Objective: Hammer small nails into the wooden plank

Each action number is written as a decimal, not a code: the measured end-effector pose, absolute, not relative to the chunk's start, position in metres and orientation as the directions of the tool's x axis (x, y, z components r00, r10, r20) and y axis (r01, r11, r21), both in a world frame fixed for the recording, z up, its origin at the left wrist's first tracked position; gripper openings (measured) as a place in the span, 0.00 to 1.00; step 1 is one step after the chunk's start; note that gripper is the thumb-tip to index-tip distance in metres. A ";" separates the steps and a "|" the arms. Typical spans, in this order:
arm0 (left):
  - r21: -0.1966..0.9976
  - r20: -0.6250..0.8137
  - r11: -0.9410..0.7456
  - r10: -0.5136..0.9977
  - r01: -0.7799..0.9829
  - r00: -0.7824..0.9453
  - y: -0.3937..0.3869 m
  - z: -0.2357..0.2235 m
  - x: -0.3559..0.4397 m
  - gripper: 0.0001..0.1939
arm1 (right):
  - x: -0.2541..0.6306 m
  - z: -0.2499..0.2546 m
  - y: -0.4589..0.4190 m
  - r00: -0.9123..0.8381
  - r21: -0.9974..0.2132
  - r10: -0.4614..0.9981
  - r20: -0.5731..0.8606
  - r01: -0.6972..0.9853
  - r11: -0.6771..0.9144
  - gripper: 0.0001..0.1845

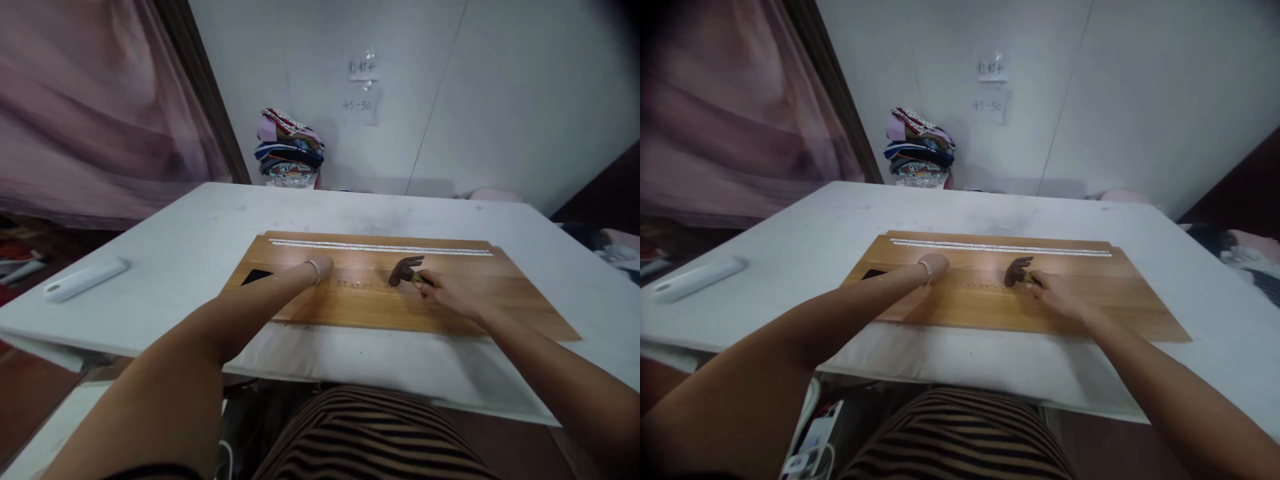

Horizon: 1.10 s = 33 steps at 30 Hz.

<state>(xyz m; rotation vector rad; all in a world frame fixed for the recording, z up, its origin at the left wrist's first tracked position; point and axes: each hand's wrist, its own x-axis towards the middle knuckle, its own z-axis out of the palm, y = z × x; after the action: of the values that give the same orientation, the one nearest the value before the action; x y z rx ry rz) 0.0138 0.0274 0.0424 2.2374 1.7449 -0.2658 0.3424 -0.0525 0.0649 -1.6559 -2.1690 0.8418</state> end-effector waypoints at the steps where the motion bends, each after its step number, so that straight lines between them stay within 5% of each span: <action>1: 0.087 -0.320 -0.212 0.919 0.973 0.229 0.028 0.044 0.010 0.12 | 0.342 0.065 -0.052 -0.305 -0.612 0.946 -0.114 0.771 0.175 0.12; 6: 0.048 -0.277 -0.164 0.946 0.985 0.171 0.033 0.049 -0.012 0.11 | 0.339 0.065 -0.052 -0.271 -0.623 0.954 -0.132 0.771 0.132 0.11; 12: 0.433 -0.231 0.110 0.973 0.894 -0.008 0.037 0.048 -0.023 0.04 | 0.337 0.064 -0.053 -0.323 -0.599 0.939 -0.118 0.777 0.192 0.08; 19: 0.772 -0.243 0.180 0.970 0.609 0.022 0.029 0.044 -0.009 0.13 | 0.340 0.063 -0.052 -0.297 -0.597 0.950 -0.097 0.781 0.183 0.09; 27: 0.855 -0.352 0.223 0.912 0.467 0.209 0.014 0.037 0.041 0.10 | 0.338 0.063 -0.054 -0.315 -0.601 0.943 -0.111 0.777 0.188 0.08; 33: 0.881 -0.311 0.206 0.931 0.427 0.193 0.009 0.039 0.067 0.04 | 0.340 0.068 -0.056 -0.280 -0.624 0.950 -0.141 0.770 0.134 0.09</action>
<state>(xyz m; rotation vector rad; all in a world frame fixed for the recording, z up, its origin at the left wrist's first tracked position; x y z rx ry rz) 0.0671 0.0091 0.0393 1.3960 1.4094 0.5945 0.3399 -0.0558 0.0677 -1.6756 -2.1269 0.8836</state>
